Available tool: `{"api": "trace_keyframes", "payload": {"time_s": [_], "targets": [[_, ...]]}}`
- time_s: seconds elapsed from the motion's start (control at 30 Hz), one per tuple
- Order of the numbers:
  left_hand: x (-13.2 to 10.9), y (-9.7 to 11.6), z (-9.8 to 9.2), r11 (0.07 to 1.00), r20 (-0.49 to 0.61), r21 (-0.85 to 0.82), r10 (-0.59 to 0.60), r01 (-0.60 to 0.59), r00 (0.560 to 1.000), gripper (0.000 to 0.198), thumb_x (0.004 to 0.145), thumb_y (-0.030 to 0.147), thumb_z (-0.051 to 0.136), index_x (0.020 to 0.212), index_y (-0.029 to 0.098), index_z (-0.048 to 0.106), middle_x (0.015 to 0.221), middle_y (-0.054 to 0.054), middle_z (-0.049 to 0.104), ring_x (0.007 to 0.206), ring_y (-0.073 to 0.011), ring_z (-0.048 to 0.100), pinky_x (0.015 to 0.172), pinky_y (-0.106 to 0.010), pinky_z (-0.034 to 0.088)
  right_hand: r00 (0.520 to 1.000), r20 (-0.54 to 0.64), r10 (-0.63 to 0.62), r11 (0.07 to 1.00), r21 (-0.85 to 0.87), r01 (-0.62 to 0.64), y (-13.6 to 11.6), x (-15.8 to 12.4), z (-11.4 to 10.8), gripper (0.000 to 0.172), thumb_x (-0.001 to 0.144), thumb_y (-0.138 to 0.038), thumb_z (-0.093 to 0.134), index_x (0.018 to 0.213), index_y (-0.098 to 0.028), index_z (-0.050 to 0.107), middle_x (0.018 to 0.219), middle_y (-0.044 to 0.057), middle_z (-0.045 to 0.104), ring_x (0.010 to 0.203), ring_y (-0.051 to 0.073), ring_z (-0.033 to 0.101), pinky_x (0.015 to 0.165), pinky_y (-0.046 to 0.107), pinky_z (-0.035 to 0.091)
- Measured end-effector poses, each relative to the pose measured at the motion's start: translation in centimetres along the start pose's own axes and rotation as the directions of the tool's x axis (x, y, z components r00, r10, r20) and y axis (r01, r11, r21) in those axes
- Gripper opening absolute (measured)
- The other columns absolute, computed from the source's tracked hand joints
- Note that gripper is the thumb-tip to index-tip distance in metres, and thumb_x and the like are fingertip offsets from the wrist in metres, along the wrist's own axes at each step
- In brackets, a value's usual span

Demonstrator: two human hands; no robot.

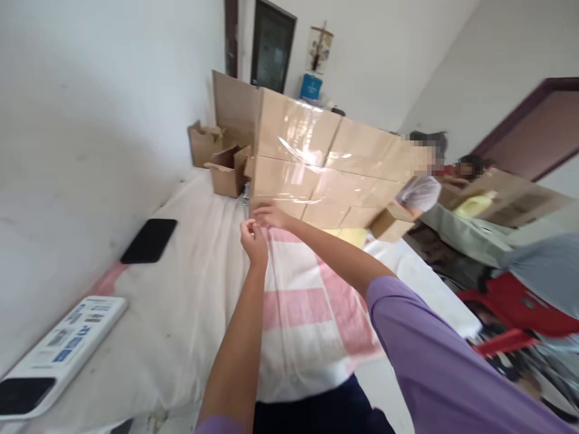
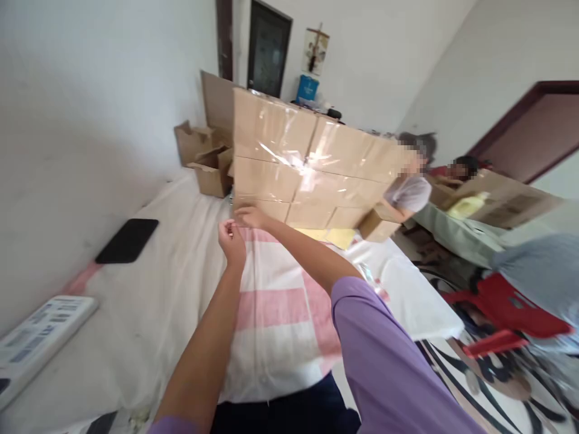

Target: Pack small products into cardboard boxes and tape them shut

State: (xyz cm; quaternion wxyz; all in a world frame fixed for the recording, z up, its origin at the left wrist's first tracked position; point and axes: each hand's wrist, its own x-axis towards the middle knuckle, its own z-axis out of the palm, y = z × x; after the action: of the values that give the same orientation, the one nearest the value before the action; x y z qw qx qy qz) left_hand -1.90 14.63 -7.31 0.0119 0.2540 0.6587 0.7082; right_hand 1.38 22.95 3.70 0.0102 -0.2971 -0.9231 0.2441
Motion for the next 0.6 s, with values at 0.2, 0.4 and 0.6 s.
{"api": "trace_keyframes", "payload": {"time_s": [0.2, 0.4, 0.6], "targets": [[14.3, -4.1, -3.3, 0.990, -0.265, 0.144, 0.047, -0.009, 0.963, 0.065, 0.081, 0.033, 0.077, 0.135, 0.018, 0.045, 0.138, -0.019, 0.056, 0.132, -0.0324, 0.053, 0.117, -0.050, 0.039, 0.918, -0.361, 0.165, 0.926, 0.378, -0.018, -5.9, 11.4, 6.7, 0.064, 0.106, -0.031, 0.029, 0.167, -0.009, 0.022, 0.169, 0.017, 0.036, 0.160, 0.023, 0.031, 0.128, 0.041, 0.034], [24.4, -7.4, 1.4, 0.952, -0.052, 0.305, 0.026, -0.009, 0.998, 0.122, 0.075, 0.044, 0.090, 0.163, 0.006, 0.015, 0.171, -0.033, 0.009, 0.159, -0.0398, 0.019, 0.129, -0.057, 0.019, 0.734, -0.509, 0.449, 0.823, 0.555, -0.119, -5.3, 19.7, 8.3, 0.063, 0.102, -0.027, 0.026, 0.159, 0.001, 0.029, 0.165, 0.030, 0.034, 0.161, 0.036, 0.026, 0.129, 0.059, 0.026], [27.3, -9.8, 3.5, 0.935, -0.015, 0.354, -0.015, 0.019, 1.000, 0.109, 0.079, 0.046, 0.083, 0.166, 0.020, 0.022, 0.149, -0.025, 0.044, 0.143, -0.0454, 0.043, 0.123, -0.058, 0.031, 0.651, -0.602, 0.463, 0.838, 0.536, -0.100, -3.8, 23.2, 8.8, 0.064, 0.092, -0.026, 0.046, 0.152, -0.005, 0.042, 0.161, 0.027, 0.038, 0.158, 0.039, 0.029, 0.127, 0.061, 0.028]]}}
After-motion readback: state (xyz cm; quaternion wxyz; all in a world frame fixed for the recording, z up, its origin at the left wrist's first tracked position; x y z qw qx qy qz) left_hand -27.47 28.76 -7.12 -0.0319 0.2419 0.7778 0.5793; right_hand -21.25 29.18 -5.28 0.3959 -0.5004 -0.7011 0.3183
